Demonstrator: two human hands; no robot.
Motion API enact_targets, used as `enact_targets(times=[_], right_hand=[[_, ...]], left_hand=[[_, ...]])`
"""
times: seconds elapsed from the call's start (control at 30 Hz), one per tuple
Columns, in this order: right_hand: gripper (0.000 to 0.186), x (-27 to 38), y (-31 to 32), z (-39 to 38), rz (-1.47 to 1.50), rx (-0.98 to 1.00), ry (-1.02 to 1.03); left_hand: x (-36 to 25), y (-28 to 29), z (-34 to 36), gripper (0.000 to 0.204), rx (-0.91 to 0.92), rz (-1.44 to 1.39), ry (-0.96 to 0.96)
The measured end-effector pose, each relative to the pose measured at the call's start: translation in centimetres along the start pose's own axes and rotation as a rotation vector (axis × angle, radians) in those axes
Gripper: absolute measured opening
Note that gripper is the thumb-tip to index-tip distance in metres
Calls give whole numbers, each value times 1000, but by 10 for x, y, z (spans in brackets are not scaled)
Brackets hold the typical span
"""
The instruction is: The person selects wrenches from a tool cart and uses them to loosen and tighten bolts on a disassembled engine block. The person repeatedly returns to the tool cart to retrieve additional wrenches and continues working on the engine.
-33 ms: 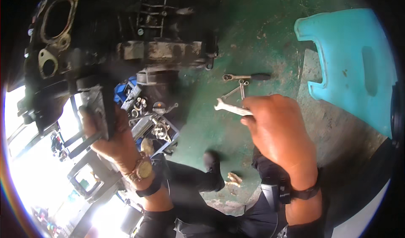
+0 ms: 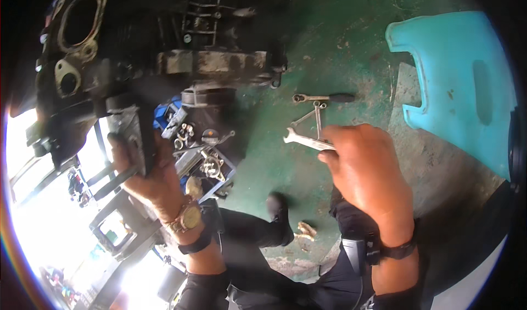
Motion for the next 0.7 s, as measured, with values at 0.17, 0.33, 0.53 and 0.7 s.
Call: enact_targets(times=[0.17, 0.33, 0.53, 0.7], right_hand=[[21, -17, -21, -27, 124, -13, -48], [20, -39, -81, -67, 361, 53, -207], [16, -22, -128, -154, 693, 167, -604], [11, 29, -61, -211, 873, 275, -840]], left_hand=[[2, -9, -2, 35, 150, 21, 79], [1, 3, -19, 43, 35, 162, 228], [-36, 16, -114, 38, -1, 350, 544], [-97, 47, -180, 31, -37, 204, 682]])
Point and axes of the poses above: each hand's wrist, its own z-axis towards the middle knuckle, its own y-axis out of the back of the hand, x = y × z, the point moved 4 cm from there along z, towards the middle knuckle, and after that the axes turned 5 degrees about z, right-handed, at the moved point
